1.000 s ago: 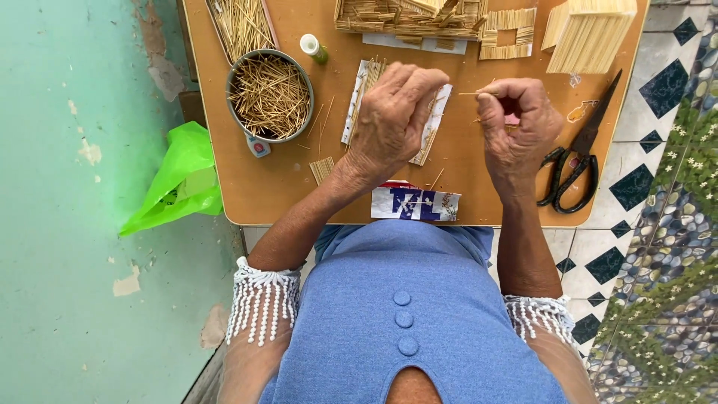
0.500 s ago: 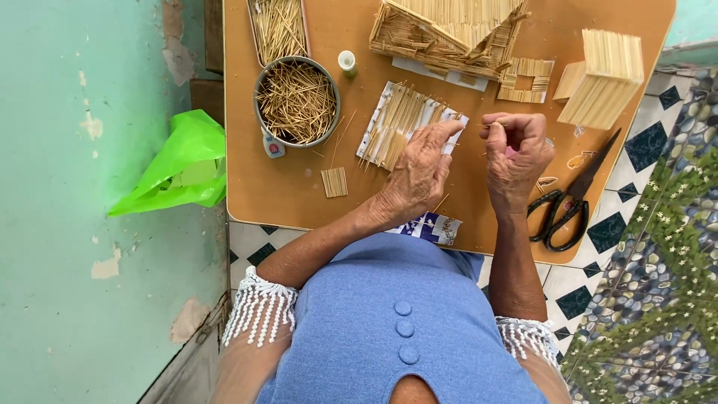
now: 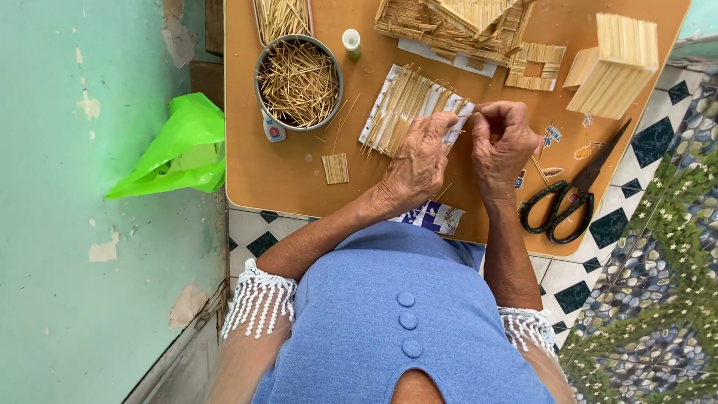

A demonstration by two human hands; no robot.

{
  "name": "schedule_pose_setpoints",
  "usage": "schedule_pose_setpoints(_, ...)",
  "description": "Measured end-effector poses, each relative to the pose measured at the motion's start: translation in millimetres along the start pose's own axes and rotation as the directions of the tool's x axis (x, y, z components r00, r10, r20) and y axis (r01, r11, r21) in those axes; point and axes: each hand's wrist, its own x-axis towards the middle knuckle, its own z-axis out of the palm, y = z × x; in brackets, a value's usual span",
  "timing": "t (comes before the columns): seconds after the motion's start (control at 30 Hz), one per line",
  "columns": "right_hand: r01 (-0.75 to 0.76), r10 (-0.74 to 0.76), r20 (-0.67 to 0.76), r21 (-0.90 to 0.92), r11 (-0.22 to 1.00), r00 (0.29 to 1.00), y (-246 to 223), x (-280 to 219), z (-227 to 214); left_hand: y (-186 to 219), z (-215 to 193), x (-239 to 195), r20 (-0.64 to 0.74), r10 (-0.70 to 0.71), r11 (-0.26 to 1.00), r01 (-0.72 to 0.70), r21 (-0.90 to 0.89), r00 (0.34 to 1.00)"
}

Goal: The person arranges thin wooden sticks on a white paper template on a table. They then use a pair of large scissors to trim the ends of the sticks to align with the template.

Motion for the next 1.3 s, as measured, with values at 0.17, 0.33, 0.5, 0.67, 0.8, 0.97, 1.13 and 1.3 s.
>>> schedule_pose_setpoints(0.17,0.011,-0.011,-0.002,-0.030,0.999,1.000,5,-2,0,-9,7,2,0.034,-0.113,0.993,0.113,-0.018,0.993)
schedule_pose_setpoints(0.33,0.018,-0.018,-0.014,-0.017,1.000,1.000,-2,-1,-1,-3,4,7,0.031,-0.131,0.991,0.131,-0.019,0.991)
schedule_pose_setpoints(0.5,-0.047,0.052,-0.035,0.139,0.989,0.998,-18,7,-2,0,2,12,0.014,-0.084,0.996,0.084,0.013,0.996)
schedule_pose_setpoints(0.67,-0.076,0.078,-0.005,0.157,0.985,0.997,-17,6,0,-2,3,12,0.013,-0.094,0.995,0.095,-0.024,0.995)
schedule_pose_setpoints(0.8,-0.102,0.105,-0.004,0.176,0.979,0.994,-14,6,2,-7,3,11,0.031,-0.094,0.996,0.094,-0.002,0.995)
schedule_pose_setpoints(0.97,-0.082,0.084,-0.001,0.172,0.982,0.996,-12,7,2,-10,5,12,0.034,-0.065,0.998,0.065,0.012,0.997)
schedule_pose_setpoints(1.13,-0.048,0.049,-0.004,0.150,0.988,0.999,-10,8,3,-9,6,11,0.028,-0.072,0.997,0.072,0.001,0.997)
schedule_pose_setpoints(1.3,-0.009,0.007,0.019,0.106,0.994,1.000,-9,11,4,-5,3,12,0.029,-0.073,0.997,0.073,0.014,0.997)
